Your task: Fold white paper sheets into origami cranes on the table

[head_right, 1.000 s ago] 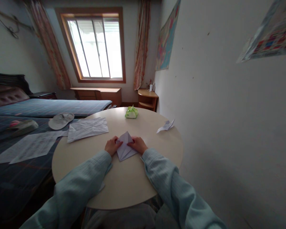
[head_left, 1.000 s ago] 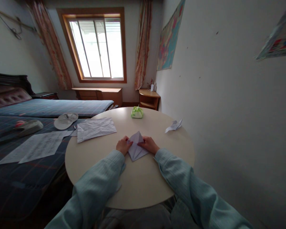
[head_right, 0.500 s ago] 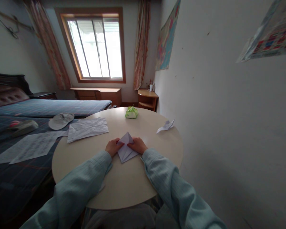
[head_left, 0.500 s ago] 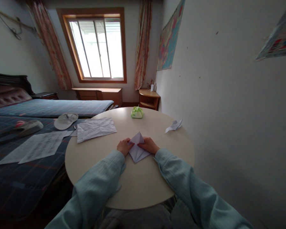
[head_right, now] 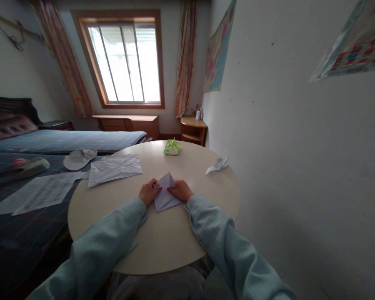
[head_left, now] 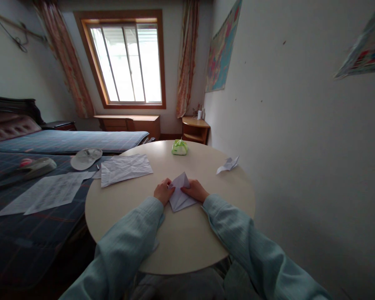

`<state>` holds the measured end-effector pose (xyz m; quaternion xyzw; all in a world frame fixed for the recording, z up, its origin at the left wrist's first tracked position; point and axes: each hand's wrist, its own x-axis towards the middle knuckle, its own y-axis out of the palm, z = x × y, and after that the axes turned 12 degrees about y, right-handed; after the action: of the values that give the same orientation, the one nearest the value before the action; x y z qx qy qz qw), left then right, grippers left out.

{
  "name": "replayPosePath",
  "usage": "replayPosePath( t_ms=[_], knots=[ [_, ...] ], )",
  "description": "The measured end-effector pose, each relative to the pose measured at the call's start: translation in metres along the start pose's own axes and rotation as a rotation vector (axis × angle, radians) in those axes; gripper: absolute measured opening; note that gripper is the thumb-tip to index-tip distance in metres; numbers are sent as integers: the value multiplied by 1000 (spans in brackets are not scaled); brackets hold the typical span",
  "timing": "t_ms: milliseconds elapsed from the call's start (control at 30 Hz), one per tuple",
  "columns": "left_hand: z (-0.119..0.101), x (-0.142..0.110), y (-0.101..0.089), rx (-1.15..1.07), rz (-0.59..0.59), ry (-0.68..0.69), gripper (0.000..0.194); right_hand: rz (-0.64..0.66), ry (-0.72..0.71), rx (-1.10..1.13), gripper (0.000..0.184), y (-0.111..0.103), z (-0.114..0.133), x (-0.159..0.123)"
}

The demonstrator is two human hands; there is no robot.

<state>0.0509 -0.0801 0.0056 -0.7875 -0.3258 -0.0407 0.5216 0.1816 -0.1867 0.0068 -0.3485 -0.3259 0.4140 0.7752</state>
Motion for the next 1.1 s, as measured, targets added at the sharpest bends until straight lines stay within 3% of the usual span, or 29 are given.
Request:
replayPosePath(
  t_ms=[400,767,1100],
  knots=[
    [-6,-3,-1,-71,-24,76,16,-2,32,-40,18,-5,7,-3],
    [-4,-2,2,-96,-13,63,31,-101,106,-114,19,-1,-1,2],
    [-3,-2,6,-167,-64,187,32,-88,131,-149,19,-3,1,1]
  ],
)
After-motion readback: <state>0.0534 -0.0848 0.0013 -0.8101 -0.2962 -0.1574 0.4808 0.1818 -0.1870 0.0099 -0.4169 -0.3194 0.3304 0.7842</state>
